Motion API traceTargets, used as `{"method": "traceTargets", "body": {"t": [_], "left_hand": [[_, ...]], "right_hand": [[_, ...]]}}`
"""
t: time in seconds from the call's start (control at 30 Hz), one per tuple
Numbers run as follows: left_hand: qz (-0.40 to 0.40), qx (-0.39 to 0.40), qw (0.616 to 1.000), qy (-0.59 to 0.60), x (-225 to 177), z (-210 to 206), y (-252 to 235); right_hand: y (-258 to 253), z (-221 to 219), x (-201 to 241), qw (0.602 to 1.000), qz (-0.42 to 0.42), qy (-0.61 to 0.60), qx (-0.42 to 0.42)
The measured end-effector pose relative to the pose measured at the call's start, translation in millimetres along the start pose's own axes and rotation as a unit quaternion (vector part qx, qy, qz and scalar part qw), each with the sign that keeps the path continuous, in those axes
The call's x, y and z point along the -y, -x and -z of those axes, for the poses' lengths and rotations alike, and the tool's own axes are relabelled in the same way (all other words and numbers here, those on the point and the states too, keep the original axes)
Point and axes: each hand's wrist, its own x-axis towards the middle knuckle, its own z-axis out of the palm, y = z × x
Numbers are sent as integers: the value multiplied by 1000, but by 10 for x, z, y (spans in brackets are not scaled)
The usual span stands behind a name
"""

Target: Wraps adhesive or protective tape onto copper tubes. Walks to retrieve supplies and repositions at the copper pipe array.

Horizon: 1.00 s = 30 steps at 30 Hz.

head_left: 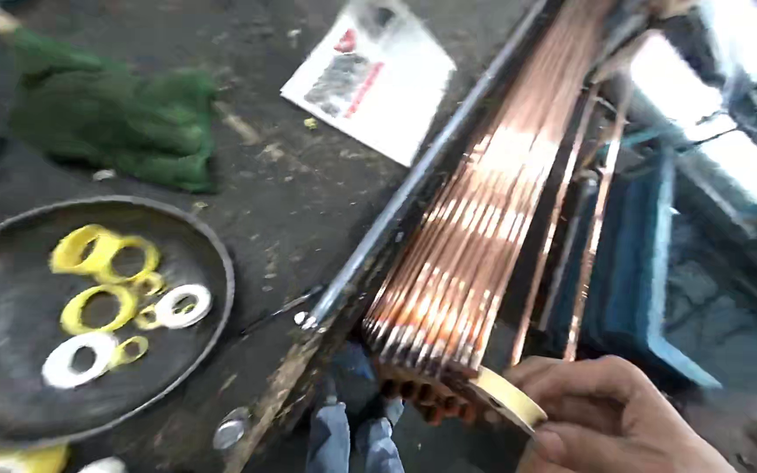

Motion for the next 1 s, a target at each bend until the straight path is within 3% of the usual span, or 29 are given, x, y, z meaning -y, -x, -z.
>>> {"method": "traceTargets", "body": {"t": [0.03, 0.13, 0.17, 0.27, 0.37, 0.47, 0.63, 0.73, 0.83, 1.0], "left_hand": [[1, -11, 1000, 13, 8, -34, 4], [-37, -204, 965, 160, 29, -177, 21], [-40, -237, 949, 205, 18, -184, 36], [-103, -245, 895, 357, -67, -53, 136], [-95, -154, 895, 407, -246, 67, 124], [-23, -110, 925, 364, -453, -20, -7], [-5, -123, 981, 151, -606, -204, -177], [10, -102, 993, 55, -708, -237, -239], [15, -146, 989, -17, -844, -301, -293], [1, -182, 978, -102, -860, -396, -303]], "right_hand": [[255, 147, -63, 1000, 2, 2, -30], [923, 492, -308, 991, 46, 61, -107], [1112, 588, -417, 987, 64, 83, -121], [1599, 742, -763, 974, 105, 115, -162], [1940, 787, -992, 962, 137, 133, -193], [2191, 863, -1145, 952, 146, 149, -226], [2488, 960, -1331, 968, 112, 86, -207], [2561, 961, -1408, 960, 122, 45, -247], [2640, 959, -1445, 938, 111, 136, -301], [2800, 968, -1462, 908, 87, 270, -309]]}}
